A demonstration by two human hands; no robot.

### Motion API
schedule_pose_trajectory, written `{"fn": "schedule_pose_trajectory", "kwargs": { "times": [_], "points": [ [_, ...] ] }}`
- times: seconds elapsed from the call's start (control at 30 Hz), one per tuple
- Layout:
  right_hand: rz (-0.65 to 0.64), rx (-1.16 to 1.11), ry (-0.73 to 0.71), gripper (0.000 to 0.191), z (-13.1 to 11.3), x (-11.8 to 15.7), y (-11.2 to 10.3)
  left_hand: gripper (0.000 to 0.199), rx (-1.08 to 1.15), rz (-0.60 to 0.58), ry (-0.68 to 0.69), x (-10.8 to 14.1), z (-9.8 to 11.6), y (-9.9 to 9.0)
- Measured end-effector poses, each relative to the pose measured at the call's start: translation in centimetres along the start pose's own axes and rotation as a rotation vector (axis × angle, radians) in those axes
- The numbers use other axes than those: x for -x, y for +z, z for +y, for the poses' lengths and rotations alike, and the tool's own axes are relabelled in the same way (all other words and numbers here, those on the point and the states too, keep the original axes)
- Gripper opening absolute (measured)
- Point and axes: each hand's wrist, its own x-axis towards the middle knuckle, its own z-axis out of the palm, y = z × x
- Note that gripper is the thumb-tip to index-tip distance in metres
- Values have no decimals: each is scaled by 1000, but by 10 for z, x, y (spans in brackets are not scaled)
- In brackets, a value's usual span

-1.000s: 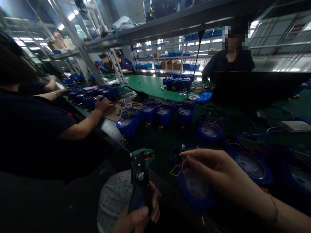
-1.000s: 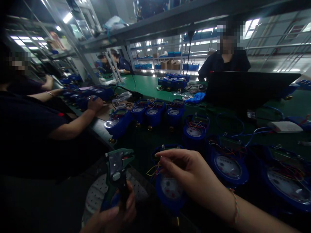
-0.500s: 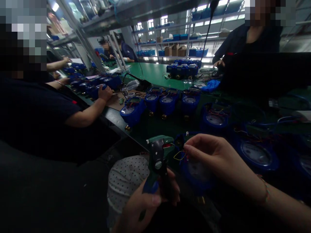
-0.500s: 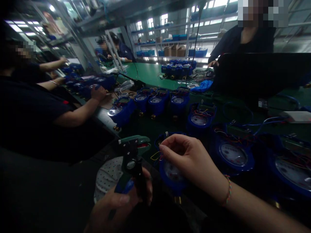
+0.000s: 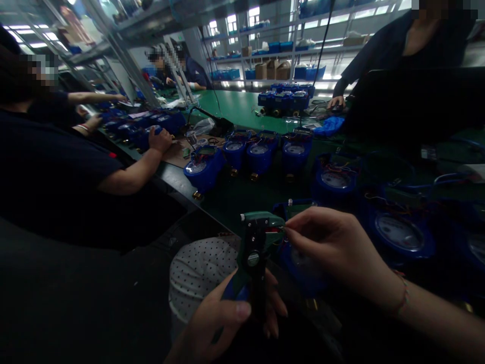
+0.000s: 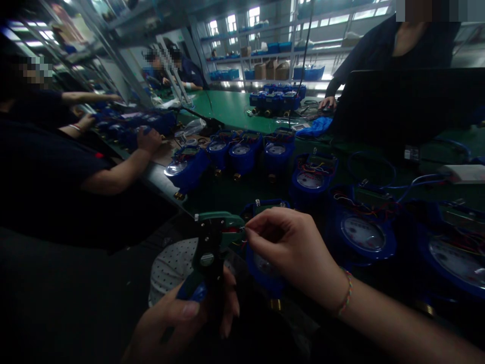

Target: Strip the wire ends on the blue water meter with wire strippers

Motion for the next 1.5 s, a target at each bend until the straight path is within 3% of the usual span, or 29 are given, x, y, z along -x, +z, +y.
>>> {"fn": "schedule_pose_trajectory", "kwargs": {
  "times": [0.2,0.57,1.27,1.5],
  "points": [
    [52,124,-109,3,2,1,1,41,-56,66,-36,4,4,3],
    [79,260,-284,12,3,1,2,38,-93,100,-37,7,2,-5],
    [80,340,-351,16,5,4,0,35,-8,85,-53,9,0,-7],
    [81,329,-365,17,5,5,0,39,-13,141,-78,9,-7,-10]
  ]
}}
